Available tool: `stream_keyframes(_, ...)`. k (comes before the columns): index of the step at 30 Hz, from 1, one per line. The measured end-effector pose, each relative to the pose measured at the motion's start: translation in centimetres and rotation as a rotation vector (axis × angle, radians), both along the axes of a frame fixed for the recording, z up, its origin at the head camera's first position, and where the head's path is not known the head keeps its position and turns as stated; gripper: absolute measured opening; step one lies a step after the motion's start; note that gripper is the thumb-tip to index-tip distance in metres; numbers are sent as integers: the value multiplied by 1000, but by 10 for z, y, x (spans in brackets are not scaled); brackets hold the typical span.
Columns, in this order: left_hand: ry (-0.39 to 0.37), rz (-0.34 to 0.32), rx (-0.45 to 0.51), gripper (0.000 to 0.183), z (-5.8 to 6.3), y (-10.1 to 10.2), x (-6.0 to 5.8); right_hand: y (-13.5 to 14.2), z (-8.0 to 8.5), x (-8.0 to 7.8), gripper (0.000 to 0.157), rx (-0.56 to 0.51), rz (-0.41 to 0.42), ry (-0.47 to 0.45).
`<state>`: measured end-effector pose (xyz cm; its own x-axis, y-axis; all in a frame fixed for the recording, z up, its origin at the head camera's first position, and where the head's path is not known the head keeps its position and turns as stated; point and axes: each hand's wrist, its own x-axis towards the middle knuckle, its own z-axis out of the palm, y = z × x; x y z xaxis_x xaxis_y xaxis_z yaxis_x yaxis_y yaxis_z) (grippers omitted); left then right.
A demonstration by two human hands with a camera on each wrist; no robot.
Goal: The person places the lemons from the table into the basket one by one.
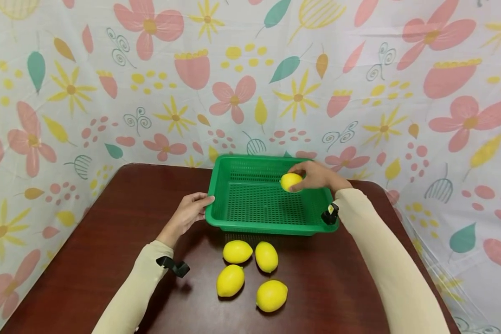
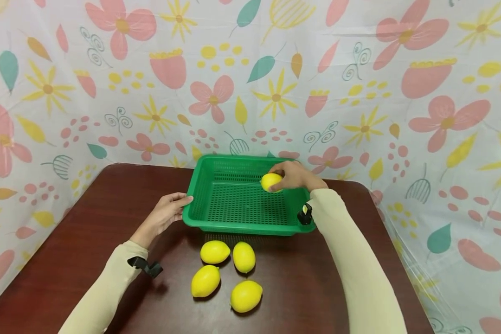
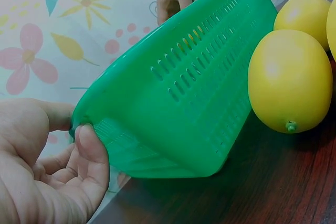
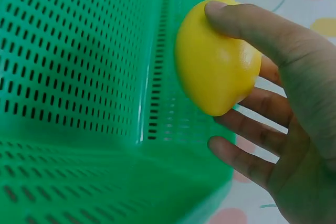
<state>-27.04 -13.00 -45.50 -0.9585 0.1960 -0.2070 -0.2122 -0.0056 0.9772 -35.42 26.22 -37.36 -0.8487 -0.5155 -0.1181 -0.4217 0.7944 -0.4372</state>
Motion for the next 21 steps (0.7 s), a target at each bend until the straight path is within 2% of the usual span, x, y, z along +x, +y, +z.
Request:
stream_keyframes(6,8,1,-9,40,1,0,-2,-4,-17,-19,57,72,-77,23)
stream_keyframes(11,13,14,-15,40,2,-1,-3,-12,-29,-29,58,80,-120,16)
stream_keyframes(16,5,21,4,39,2,-1,-2,-20,-43,-35,57,114,-130,-8)
stream_keyframes(21,-9,10,20,39,0,1,-1,-23,-54,-36,58,191,-160,17)
